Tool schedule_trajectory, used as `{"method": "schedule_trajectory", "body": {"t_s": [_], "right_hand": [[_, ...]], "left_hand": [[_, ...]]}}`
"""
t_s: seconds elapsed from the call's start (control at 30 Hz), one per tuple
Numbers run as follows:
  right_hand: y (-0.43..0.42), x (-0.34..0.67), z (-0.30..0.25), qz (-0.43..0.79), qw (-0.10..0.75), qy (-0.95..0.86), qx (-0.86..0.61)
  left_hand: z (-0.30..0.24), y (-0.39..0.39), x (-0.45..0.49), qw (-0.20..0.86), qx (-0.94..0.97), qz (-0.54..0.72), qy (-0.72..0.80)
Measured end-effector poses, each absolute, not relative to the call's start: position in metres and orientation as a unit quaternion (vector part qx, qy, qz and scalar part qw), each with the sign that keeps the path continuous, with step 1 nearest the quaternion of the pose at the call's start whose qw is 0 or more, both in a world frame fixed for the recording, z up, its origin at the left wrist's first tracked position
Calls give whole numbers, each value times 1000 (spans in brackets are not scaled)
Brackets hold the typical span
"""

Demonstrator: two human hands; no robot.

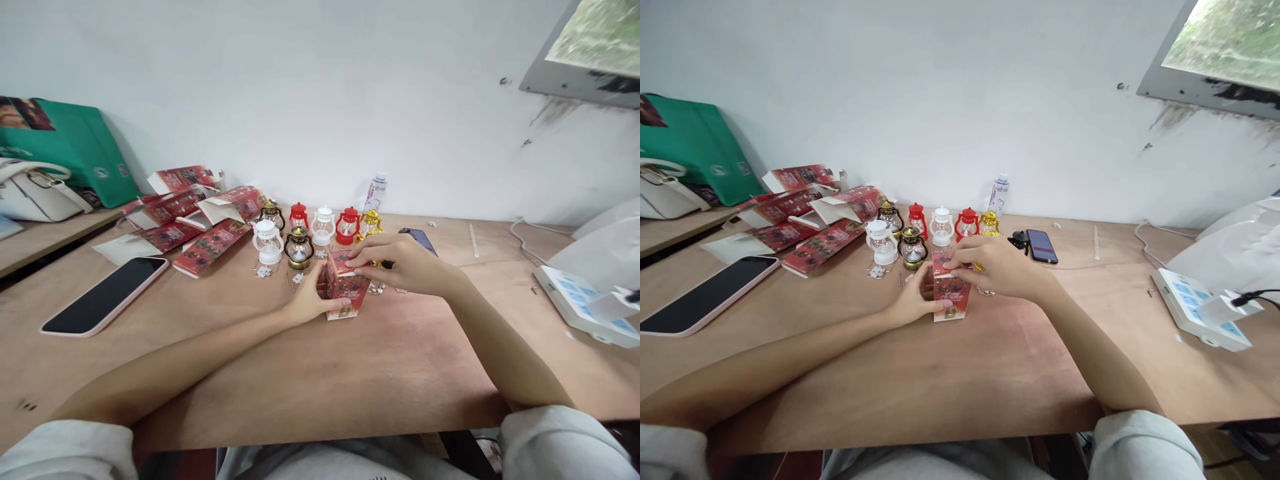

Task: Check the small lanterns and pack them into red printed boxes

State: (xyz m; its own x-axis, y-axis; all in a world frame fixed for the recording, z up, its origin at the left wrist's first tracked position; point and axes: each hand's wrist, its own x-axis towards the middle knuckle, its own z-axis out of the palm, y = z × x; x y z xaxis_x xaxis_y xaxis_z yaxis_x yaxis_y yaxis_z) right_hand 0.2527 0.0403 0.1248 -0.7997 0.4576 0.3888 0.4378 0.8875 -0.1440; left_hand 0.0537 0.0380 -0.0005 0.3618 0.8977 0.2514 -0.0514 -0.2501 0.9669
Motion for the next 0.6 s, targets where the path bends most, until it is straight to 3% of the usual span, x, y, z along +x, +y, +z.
{"method": "schedule_trajectory", "body": {"t_s": [0.1,0.33,0.6], "right_hand": [[39,255,128,42,192,-949,-245],[30,269,138,123,57,-952,-276],[40,281,125,144,56,-960,-233]], "left_hand": [[0,39,53,516,643,458,331],[1,37,53,516,646,458,326],[2,38,53,507,643,463,339]]}}
